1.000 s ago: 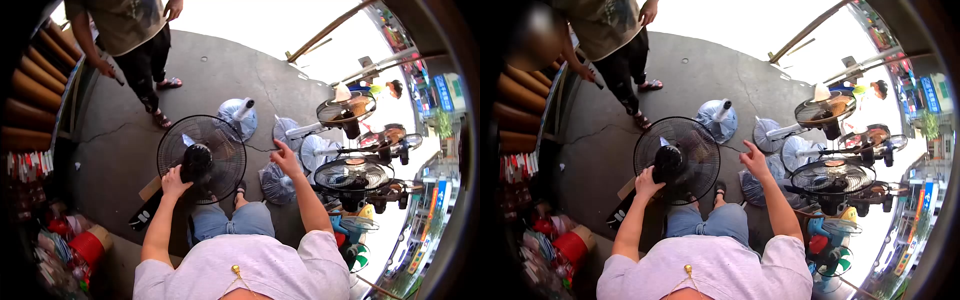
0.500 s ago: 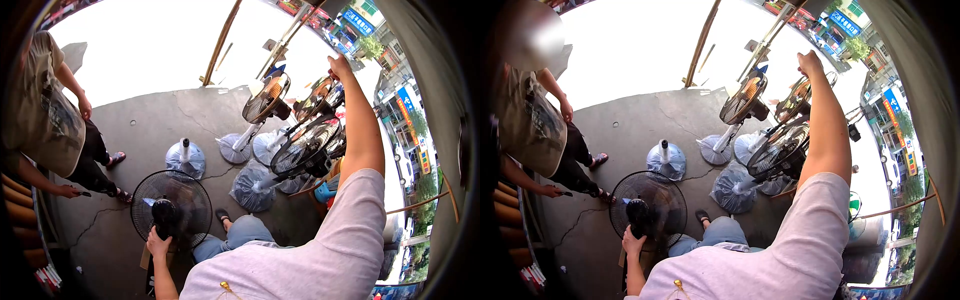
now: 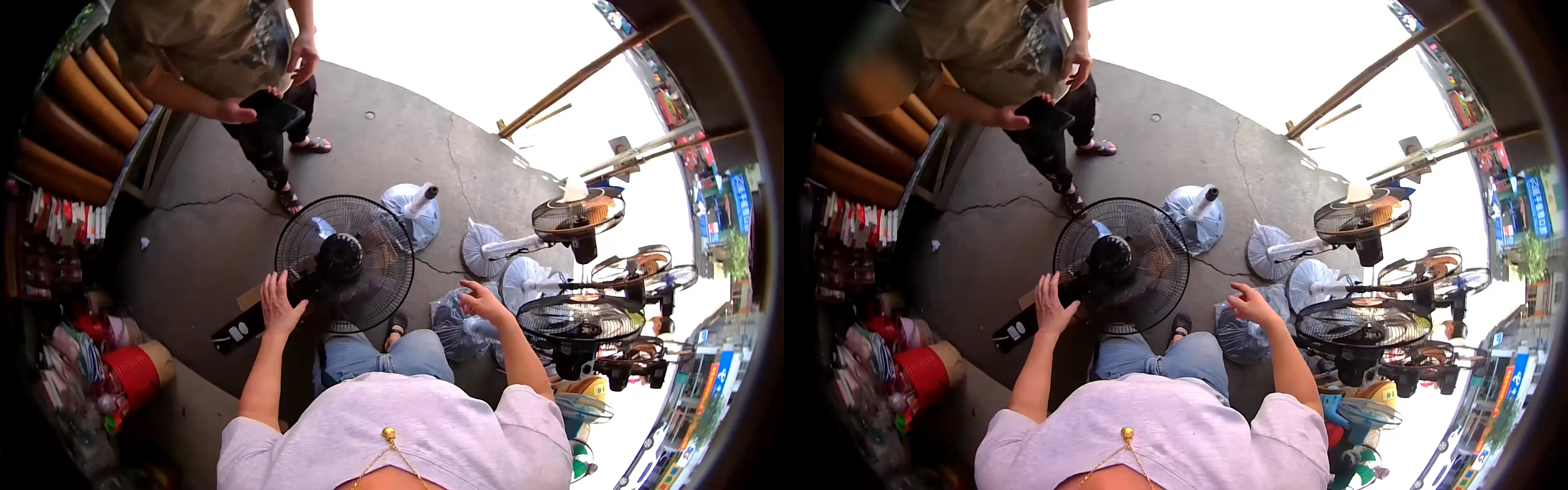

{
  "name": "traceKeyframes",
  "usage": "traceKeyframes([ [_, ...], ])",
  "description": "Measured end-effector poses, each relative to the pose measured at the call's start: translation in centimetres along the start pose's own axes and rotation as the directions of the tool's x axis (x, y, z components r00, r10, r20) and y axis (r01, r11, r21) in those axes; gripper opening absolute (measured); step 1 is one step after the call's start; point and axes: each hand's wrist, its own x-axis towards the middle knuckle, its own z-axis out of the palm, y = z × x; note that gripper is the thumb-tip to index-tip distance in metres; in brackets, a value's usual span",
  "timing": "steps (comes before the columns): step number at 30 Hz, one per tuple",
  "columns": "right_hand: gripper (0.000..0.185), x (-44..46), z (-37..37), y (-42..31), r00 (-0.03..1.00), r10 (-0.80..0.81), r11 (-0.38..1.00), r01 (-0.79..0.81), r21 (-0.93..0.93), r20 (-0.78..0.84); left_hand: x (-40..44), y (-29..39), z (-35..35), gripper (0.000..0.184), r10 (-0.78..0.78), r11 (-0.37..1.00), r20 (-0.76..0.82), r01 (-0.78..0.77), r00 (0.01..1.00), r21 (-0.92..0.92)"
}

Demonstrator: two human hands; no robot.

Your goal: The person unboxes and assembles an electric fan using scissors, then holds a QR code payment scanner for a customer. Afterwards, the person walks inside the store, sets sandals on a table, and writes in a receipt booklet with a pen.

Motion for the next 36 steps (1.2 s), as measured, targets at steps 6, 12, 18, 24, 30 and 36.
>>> traceKeyframes([
  [6,0.054,3.7,8.6,12.0,0.959,0.152,0.986,-0.13,-0.106,0.24,-10.9,1.3,1.0,0.071,-0.319,0.947,-0.249,0.316,0.915,-0.053],
  [12,0.048,6.3,9.9,15.2,0.892,0.109,0.925,0.071,-0.374,0.439,-26.4,3.9,7.7,0.065,-0.73,0.678,-0.123,0.69,0.672,-0.255],
  [18,0.04,9.5,7.1,13.9,0.986,-0.107,0.984,0.123,-0.13,0.125,-41.0,-2.8,18.8,0.052,-0.954,0.075,0.264,0.967,0.141,-0.245],
  [24,0.038,8.1,8.7,16.3,0.998,-0.011,0.997,0.016,0.073,-0.062,-38.3,-9.8,15.6,0.054,-0.928,0.107,0.307,0.938,0.213,-0.329],
  [30,0.032,5.8,20.4,15.1,0.981,0.125,0.988,-0.137,0.073,0.148,-34.4,-17.4,3.5,0.045,-0.908,-0.004,0.26,0.612,0.329,-0.791],
  [36,0.038,6.7,31.9,7.0,0.899,-0.077,0.929,0.222,-0.295,0.432,-42.2,-19.4,0.7,0.042,-0.967,-0.13,0.217,0.471,0.135,-0.872],
])
